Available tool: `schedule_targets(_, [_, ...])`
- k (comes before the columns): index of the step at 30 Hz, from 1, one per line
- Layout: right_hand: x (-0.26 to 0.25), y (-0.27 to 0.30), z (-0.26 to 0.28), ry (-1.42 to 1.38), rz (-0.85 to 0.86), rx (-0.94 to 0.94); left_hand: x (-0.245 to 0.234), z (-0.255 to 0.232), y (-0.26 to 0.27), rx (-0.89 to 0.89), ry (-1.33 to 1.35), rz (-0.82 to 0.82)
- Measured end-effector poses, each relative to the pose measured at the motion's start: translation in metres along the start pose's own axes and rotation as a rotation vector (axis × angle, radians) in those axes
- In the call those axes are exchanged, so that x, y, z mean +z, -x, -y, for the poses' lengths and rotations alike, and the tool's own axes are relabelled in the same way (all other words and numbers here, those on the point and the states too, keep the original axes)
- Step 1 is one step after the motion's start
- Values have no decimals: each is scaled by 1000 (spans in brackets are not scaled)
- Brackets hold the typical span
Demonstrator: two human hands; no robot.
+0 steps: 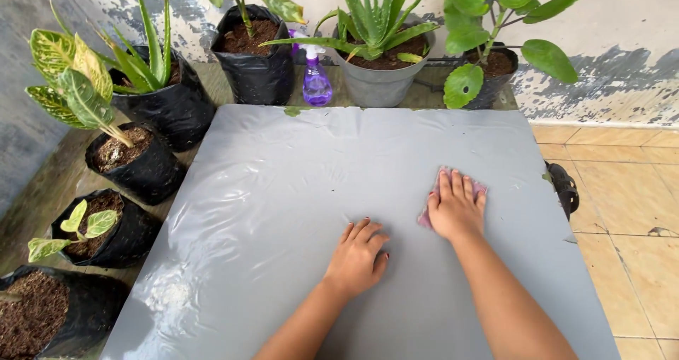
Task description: Wiping a table surface with a pink cloth.
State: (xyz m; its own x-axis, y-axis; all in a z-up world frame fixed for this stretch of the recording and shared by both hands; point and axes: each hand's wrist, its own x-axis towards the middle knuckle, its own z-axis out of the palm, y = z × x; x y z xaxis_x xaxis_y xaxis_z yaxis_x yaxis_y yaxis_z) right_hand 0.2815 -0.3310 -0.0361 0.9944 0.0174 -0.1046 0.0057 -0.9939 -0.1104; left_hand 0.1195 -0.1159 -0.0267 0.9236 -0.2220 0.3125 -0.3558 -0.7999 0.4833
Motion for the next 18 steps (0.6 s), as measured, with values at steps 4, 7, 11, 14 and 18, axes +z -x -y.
schedule_targets(4, [-10, -32, -15, -22, 5, 44, 10, -6, -5, 11, -29, 24])
schedule_targets(7, [-12, -25, -26, -40, 47, 0, 16, -6, -9, 16, -51, 46])
schedule_targets(11, [-6, 21, -41, -9, 61, -67, 18, 7, -16, 0, -83, 53])
schedule_targets(14, [-7, 56, -63, 23, 33, -115, 15, 20, -34, -16, -107, 34])
schedule_targets(18, [-9, 74, -84, 50, 13, -143, 11, 36, -58, -75, -152, 6])
